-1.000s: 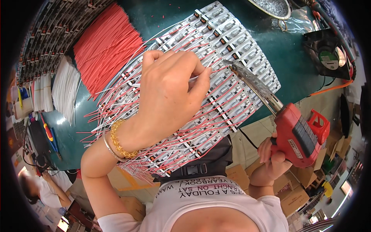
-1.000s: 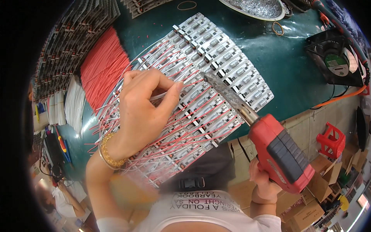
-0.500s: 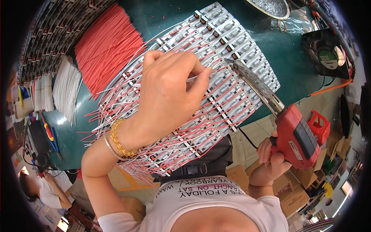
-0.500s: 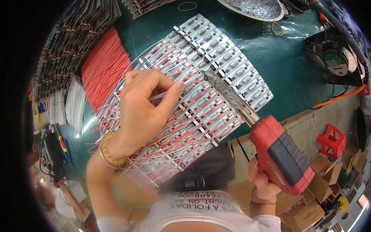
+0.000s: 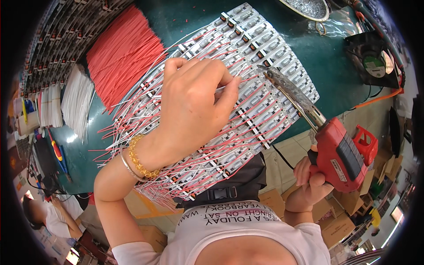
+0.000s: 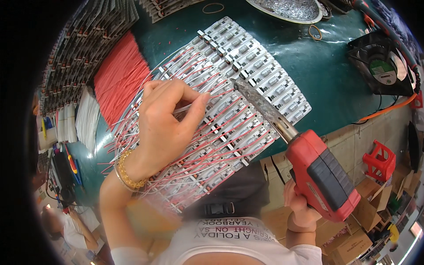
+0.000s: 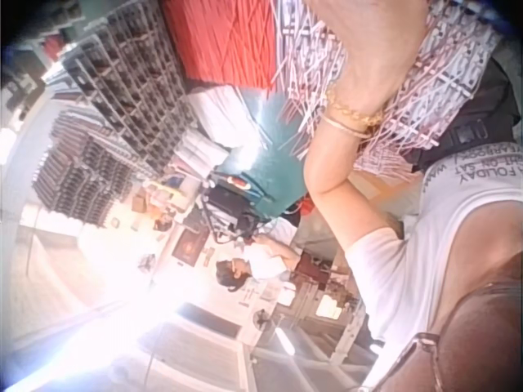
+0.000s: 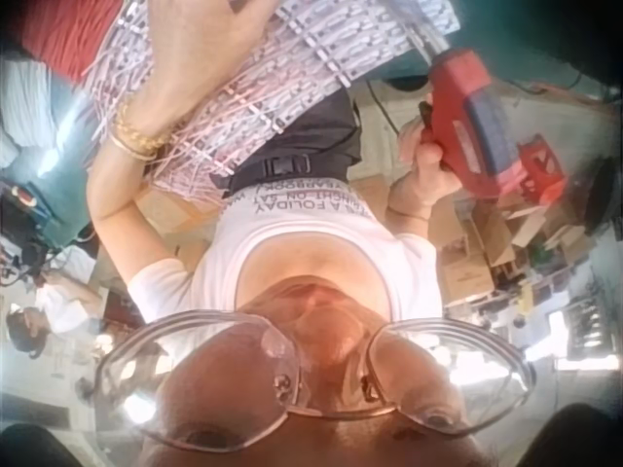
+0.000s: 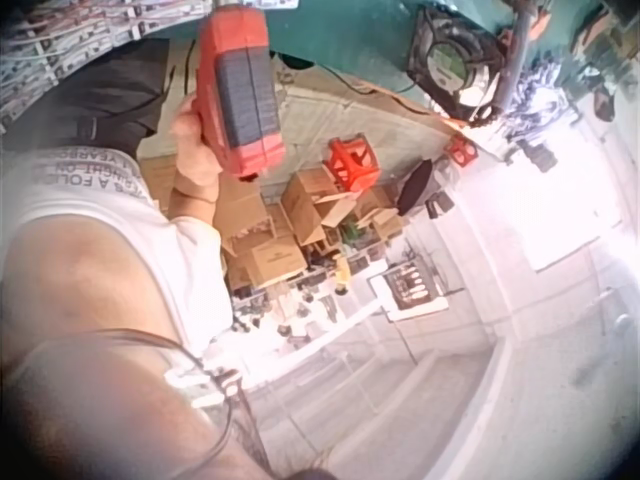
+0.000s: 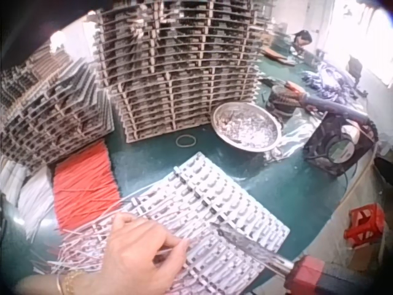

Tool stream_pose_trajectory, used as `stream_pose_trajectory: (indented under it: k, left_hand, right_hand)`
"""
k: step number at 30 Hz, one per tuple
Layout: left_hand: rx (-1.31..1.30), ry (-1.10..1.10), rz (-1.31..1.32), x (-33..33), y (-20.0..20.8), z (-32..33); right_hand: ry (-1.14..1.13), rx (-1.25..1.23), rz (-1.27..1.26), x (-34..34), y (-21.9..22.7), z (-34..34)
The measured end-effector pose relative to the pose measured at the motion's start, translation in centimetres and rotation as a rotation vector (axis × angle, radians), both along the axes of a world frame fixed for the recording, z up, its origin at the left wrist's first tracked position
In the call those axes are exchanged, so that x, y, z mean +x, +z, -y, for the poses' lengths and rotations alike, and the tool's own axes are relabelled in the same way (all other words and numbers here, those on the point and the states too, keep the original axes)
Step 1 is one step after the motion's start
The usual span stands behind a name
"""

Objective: The person uses a soldering iron to attach red and white wires to a grid of electronic components on a workbench. They repeatedly dip the soldering iron tip into a container of solder and apply it to the connection points on the board.

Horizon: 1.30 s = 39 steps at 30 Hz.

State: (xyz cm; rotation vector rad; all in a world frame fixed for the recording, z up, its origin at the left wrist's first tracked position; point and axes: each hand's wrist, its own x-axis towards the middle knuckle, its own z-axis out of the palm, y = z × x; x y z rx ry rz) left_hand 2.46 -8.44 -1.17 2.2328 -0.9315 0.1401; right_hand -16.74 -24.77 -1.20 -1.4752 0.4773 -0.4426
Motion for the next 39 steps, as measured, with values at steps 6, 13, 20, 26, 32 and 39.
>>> stream_pose_trajectory:
  k: [6,13,20,26,32,39]
  left_hand:
    - [0.004,0.014,-0.003,-0.1,0.0,0.1]
    - [-0.043,0.009,0.064,0.0,-0.4,0.2]
    - [-0.051,-0.001,0.069,0.0,-0.4,0.2]
    - [-0.023,0.007,0.054,0.0,-0.4,0.3]
    - [-0.056,-0.011,0.077,0.0,0.2,0.6]
    - [0.007,-0.045,0.068,-0.4,-0.5,0.9]
  right_hand:
    - [0.018,0.109,0.075,-0.6,-0.3,0.5]
    - [0.006,-0.069,-0.031,-0.4,-0.9,0.3]
    - [-0.009,-0.042,0.009,0.2,0.0,-0.1]
    - [-0.046,-0.041,0.027,-0.1,-0.1,-0.1]
    - [-0.067,-0.01,0.025,-1.0,0.1,0.5]
    - [-0.05,-0.039,-0.03,-1.5,0.1,0.3]
